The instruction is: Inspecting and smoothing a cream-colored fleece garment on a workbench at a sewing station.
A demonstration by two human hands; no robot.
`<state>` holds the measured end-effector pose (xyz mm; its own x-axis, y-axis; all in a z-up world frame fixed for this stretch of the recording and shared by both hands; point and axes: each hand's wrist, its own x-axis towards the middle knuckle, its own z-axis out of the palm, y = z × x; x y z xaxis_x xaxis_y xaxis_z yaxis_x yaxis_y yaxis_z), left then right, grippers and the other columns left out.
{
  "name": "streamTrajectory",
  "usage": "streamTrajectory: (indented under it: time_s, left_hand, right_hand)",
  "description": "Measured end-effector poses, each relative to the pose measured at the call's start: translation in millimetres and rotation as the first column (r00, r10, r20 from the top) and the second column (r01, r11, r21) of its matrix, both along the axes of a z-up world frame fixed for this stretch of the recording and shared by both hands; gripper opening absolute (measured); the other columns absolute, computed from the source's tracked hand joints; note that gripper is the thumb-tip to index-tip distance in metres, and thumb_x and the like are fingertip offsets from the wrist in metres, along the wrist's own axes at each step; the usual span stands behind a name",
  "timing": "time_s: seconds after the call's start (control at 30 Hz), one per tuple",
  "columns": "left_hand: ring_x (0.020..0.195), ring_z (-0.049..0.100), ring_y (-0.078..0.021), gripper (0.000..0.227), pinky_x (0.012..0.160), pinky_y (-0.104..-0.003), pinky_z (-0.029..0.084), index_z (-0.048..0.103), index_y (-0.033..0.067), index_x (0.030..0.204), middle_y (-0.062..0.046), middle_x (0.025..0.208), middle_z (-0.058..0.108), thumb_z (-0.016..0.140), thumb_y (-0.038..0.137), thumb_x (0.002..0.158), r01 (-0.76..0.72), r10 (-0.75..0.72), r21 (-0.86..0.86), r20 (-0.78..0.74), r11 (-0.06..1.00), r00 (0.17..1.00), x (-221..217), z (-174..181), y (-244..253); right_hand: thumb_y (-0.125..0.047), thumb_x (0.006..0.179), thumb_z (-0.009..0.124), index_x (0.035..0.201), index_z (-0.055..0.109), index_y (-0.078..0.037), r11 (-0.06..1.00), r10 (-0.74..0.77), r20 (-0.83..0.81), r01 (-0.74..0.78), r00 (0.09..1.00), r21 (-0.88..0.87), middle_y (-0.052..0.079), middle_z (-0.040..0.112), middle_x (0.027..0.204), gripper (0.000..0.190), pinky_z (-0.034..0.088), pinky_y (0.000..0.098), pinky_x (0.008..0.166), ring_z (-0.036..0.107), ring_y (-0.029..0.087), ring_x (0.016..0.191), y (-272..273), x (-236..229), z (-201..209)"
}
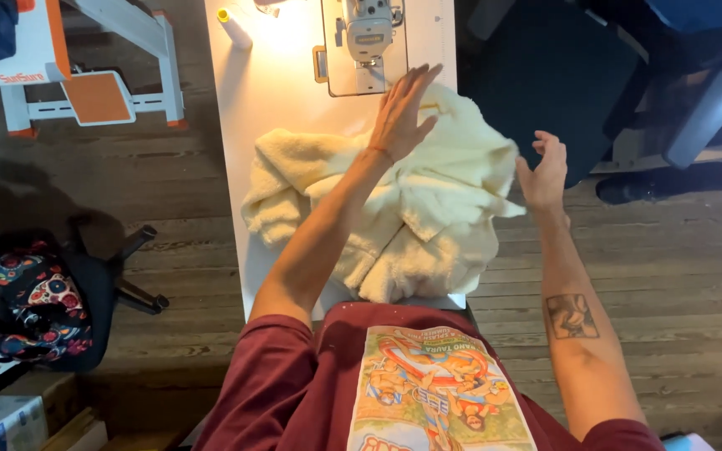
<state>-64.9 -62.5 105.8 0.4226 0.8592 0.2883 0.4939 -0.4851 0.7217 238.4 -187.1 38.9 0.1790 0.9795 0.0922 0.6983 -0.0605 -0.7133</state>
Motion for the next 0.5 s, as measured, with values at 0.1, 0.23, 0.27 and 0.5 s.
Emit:
streamTrajectory:
  time_s: [0.1, 0.23, 0.27, 0.5]
  left_hand:
    - [0.137, 0.048, -0.0323, 0.061, 0.114, -0.046, 0.037, 0.053, 0.0106, 0.141, -0.013, 0.145, 0.053, 0.076, 0.011, 0.084, -0.046, 0.046, -0.005, 0.024, 0.999, 0.999, -11.1, -40.4, -17.3]
    - [0.135, 0.055, -0.0297, 0.033, 0.119, -0.043, 0.044, 0.065, 0.0133, 0.125, -0.008, 0.139, 0.061, 0.071, 0.011, 0.093, -0.217, 0.22, -0.21, -0.01, 0.953, 0.975, -48.7, -57.2, -67.4]
    - [0.135, 0.055, -0.0297, 0.033, 0.119, -0.043, 0.044, 0.065, 0.0133, 0.125, -0.008, 0.139, 0.061, 0.071, 0.011, 0.093, -0.218, 0.22, -0.212, -0.013, 0.953, 0.975, -57.7, -56.1, -84.3]
    - [0.148, 0.036, -0.0395, 0.074, 0.125, -0.059, 0.024, 0.053, 0.0147, 0.144, -0.016, 0.155, 0.042, 0.085, 0.028, 0.079, -0.231, 0.231, 0.047, -0.38, 0.972, 0.896, -122.0, -54.1, -215.3]
  right_hand:
    - [-0.007, 0.084, 0.082, 0.122, 0.063, -0.001, 0.993, 0.104, 0.133, -0.109, 0.986, 0.035, 0.014, 0.063, 0.112, 0.042, 0.054, 0.0385, 0.083, 0.063, 0.026, 0.097, -16.1, -37.5, 20.9]
    - [-0.032, 0.068, 0.093, 0.106, 0.069, -0.009, 0.854, 0.478, 0.11, -0.432, 0.871, -0.29, 0.014, 0.065, 0.106, 0.05, 0.049, 0.0483, 0.088, 0.06, 0.036, 0.102, -55.7, -125.3, 56.3]
    - [-0.032, 0.068, 0.093, 0.106, 0.069, -0.009, 0.854, 0.478, 0.107, -0.432, 0.872, -0.291, 0.014, 0.065, 0.106, 0.05, 0.049, 0.0483, 0.088, 0.06, 0.036, 0.102, -64.4, -133.4, 46.7]
    - [-0.019, 0.083, 0.077, 0.109, 0.068, -0.009, 0.953, 0.202, -0.078, -0.214, 0.976, -0.216, 0.007, 0.07, 0.094, 0.029, 0.052, 0.0395, 0.078, 0.064, 0.023, 0.088, -38.9, -96.5, -4.5]
